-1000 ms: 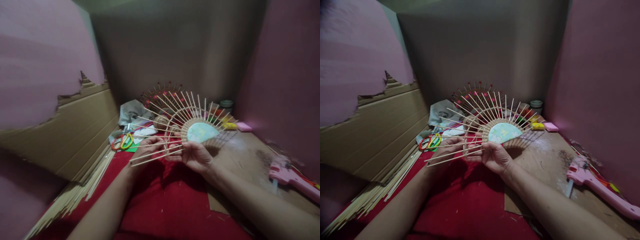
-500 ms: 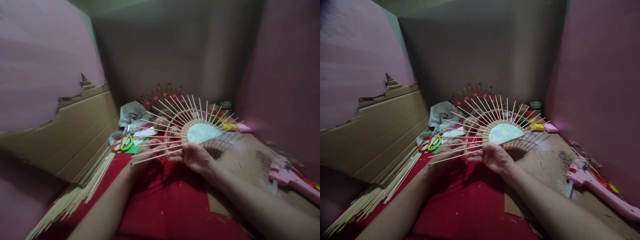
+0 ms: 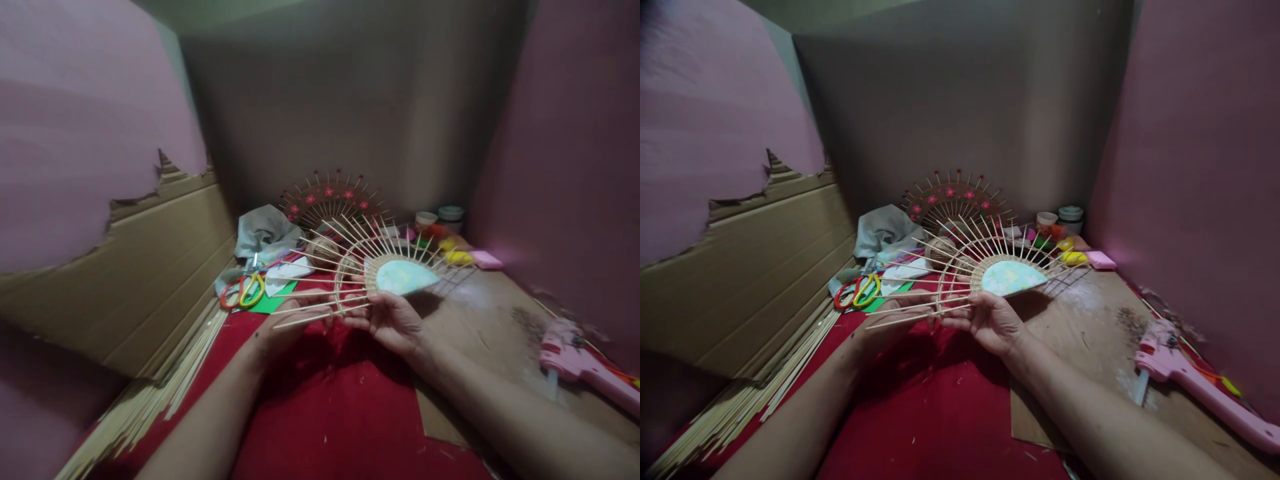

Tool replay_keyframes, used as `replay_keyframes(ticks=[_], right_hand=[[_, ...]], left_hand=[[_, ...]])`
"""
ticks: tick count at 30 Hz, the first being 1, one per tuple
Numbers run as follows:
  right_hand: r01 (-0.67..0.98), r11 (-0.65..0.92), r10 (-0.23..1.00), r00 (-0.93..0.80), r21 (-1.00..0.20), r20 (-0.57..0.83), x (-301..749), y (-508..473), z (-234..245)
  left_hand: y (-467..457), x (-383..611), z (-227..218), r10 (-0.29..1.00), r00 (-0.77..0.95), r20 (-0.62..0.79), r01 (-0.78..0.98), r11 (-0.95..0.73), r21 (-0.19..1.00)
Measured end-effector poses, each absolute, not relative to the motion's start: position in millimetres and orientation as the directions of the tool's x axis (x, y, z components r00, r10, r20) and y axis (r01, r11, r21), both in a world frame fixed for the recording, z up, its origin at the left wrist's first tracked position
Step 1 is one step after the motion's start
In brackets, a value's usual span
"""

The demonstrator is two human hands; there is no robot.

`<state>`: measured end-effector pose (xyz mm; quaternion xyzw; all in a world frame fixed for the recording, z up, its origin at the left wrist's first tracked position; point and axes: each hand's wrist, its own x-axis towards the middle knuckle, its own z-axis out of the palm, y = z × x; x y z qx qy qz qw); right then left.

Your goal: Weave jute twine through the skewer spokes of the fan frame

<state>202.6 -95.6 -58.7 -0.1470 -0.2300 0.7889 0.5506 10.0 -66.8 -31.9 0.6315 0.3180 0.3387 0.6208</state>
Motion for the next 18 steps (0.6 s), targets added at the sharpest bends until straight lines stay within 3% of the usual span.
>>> replay_keyframes(ticks=[5,9,13,18], right_hand=[[-0.835,-0.312,0.931,-0.363,-0.453,0.027,193,-102,-64],[-0.850,-0.287,0.956,-0.284,-0.441,-0.075,180,-110,-65],[-0.827,-0.303,0.951,-0.229,-0.474,-0.210,173,-116,-62],[-0.719,-0.377,0.925,-0.255,-0.584,-0.282,173,-119,-57]], left_hand=[[-67,17,-37,0.791,0.611,-0.037,0.044,0.012,0.999],[-65,18,-41,0.839,0.544,-0.016,0.123,-0.061,0.991],[-64,19,-44,0.813,0.582,0.028,0.155,-0.145,0.977],[-63,19,-44,0.802,0.594,0.064,0.178,-0.209,0.962]])
